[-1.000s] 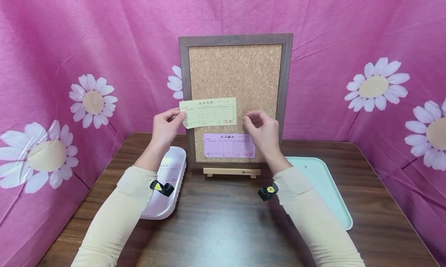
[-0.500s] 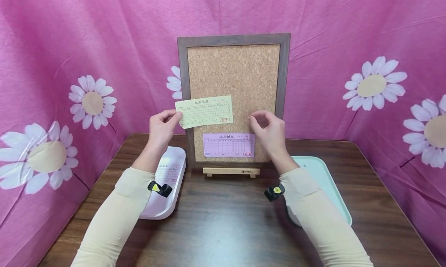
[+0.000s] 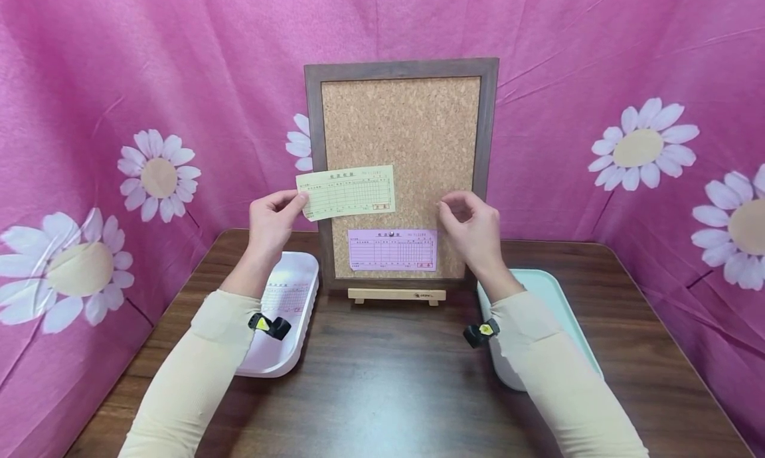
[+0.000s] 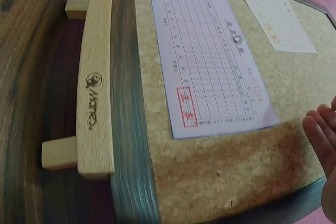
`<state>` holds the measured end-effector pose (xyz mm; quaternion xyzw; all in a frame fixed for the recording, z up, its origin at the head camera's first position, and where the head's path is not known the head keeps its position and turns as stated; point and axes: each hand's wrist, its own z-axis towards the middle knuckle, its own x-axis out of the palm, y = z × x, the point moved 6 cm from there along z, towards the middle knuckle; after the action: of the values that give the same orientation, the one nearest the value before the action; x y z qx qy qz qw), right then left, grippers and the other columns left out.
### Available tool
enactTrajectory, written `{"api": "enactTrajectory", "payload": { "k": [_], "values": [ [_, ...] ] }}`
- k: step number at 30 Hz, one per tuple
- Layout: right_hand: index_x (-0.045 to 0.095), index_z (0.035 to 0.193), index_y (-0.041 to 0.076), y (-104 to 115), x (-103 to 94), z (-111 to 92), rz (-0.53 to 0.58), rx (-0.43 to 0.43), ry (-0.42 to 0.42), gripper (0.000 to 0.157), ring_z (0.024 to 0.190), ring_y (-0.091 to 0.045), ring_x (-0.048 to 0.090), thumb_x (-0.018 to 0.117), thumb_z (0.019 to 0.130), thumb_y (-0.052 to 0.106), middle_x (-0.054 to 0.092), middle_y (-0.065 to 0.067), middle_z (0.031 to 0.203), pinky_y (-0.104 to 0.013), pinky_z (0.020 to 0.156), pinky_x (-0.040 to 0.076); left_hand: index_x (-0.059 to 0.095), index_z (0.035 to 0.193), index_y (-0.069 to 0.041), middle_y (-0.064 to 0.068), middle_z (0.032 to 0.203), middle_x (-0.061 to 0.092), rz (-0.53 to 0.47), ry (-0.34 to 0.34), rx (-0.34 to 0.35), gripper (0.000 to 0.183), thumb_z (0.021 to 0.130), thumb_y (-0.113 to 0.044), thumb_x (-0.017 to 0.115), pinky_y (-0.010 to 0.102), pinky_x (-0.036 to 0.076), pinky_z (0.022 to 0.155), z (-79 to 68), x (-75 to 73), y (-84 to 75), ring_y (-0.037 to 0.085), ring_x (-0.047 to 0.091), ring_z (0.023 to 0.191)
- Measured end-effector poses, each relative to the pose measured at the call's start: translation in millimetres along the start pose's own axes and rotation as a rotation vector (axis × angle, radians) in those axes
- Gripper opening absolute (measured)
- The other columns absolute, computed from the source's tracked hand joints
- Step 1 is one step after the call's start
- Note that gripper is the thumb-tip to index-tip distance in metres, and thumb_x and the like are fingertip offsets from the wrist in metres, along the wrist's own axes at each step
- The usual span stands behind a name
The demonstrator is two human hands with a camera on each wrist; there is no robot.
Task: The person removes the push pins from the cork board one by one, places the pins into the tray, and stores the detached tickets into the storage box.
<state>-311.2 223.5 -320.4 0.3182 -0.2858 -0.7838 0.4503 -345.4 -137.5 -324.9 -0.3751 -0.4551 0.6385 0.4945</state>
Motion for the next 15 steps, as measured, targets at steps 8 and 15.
{"api": "enactTrajectory", "payload": {
  "k": [8, 15],
  "values": [
    [0.077, 0.100, -0.005, -4.3, -11.1, 0.7, -0.002, 0.020, -0.014, 0.010, 0.070, 0.007, 0.067, 0.078, 0.096, 0.004, 0.071, 0.019, 0.079, -0.009, 0.066, 0.053, 0.080, 0.116, 0.007, -0.015, 0.078, 0.073, -0.014, -0.011, -0.023, 0.027, 0.098, -0.013, 0.077, 0.015, 0.055, 0.073, 2.5, -4.5, 1.8, -0.001, 0.066, 0.076],
    [0.077, 0.101, -0.006, -9.1, -19.9, 2.5, -0.005, 0.029, -0.020, 0.011, 0.070, 0.008, 0.067, 0.077, 0.096, 0.003, 0.071, 0.023, 0.080, -0.009, 0.065, 0.054, 0.080, 0.115, 0.007, -0.007, 0.082, 0.078, -0.010, -0.033, -0.044, 0.026, 0.098, -0.011, 0.077, 0.016, 0.056, 0.073, 2.8, -10.0, 3.2, 0.001, 0.068, 0.076]
  ]
}}
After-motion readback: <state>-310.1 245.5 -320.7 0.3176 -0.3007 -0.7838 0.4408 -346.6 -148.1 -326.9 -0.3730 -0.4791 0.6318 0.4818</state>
